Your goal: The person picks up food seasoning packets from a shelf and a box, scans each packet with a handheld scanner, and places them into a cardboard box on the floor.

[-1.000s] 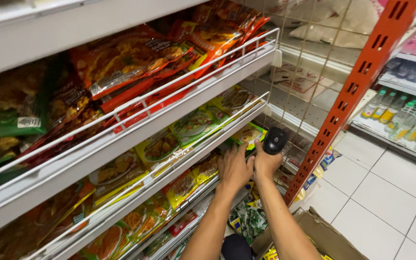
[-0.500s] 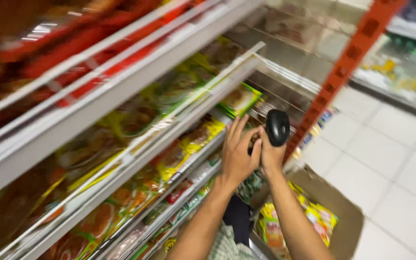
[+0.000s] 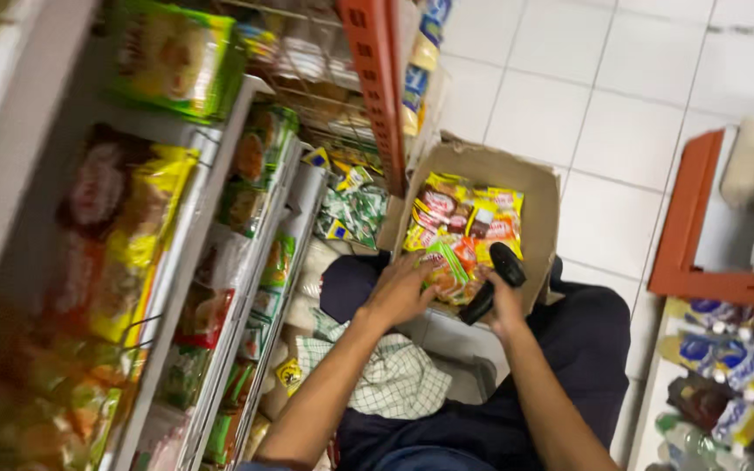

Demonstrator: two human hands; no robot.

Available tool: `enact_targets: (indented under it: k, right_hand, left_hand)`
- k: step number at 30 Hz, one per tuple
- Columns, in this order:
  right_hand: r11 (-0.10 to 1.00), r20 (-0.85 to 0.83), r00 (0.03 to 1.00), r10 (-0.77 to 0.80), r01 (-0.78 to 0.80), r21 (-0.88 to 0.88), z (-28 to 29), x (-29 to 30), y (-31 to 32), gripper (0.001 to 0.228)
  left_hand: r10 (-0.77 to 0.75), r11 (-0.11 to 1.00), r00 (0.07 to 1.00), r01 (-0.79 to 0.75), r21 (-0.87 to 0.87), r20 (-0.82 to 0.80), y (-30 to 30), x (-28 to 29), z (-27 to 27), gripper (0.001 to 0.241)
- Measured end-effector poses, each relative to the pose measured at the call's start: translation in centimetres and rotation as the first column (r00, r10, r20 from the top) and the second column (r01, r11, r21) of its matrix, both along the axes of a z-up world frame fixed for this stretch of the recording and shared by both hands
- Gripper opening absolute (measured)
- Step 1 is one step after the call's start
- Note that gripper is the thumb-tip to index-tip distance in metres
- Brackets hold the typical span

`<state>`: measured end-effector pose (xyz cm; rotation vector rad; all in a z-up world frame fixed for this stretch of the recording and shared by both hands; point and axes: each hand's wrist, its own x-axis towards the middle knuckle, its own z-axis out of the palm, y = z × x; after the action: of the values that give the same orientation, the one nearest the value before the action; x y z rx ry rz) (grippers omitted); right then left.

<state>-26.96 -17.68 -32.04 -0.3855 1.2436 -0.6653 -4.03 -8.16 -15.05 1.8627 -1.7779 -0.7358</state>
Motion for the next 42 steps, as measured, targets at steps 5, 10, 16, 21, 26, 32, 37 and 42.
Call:
enact_targets:
  k: [5,10,16,21,26,32,37,42]
  right_hand:
    - [0.959,0.180,0.960,-0.217,0.175,0.223,-6.5,-2.7,-2.4,0.017]
    - [0.975,0.084,0.990,-0.114,0.095,0.201,-9.0,-1.0,-4.1,0.022]
    - [0.949,-0.246,0.922,0.299,-0.261,0.176,-13.0,1.5,-4.9,0.036]
    - [0.571,-0.656,0.266,0.706,-0.762,0.306,-15.8,3.2,-4.9,0.045]
    - [0.489,-0.643,0.488,0.591,-0.850,-0.195,-17.7,3.9,-3.0,0.064]
    - [0.304,-0.792,0.179,0.584,-0.953,0.009,-19.8,4.9,-1.1,0.060]
    - [0.364,-0.776,0.214,0.593,-0.931,0.022,-17.9,5.2,-1.0,0.060]
    - [0.320,-0.678,0.231,0.698,-0.947,0.006,-15.1,5.8,-2.4,0.068]
  left_hand:
    - [-0.104,0.960,0.987,0.067,0.272,0.125,-2.4,0.8,-5.6,0.052]
    - [-0.085,0.966,0.983,0.041,0.255,0.161,-2.3,1.2,-11.1,0.047]
    - [-0.179,0.914,0.982,0.145,0.378,0.058,-2.0,0.3,-13.3,0.049]
    - [-0.134,0.869,0.991,0.108,0.482,0.019,-2.5,0.2,-13.6,0.052]
    - [-0.097,0.868,0.995,0.099,0.487,-0.031,-2.7,0.2,-13.3,0.049]
    - [-0.069,0.887,0.996,0.083,0.454,-0.048,-2.8,0.3,-13.2,0.047]
    - [-0.064,0.876,0.996,0.089,0.474,-0.068,-3.0,0.2,-12.8,0.046]
    - [-0.064,0.932,0.996,0.084,0.352,-0.070,-3.0,0.5,-12.9,0.041]
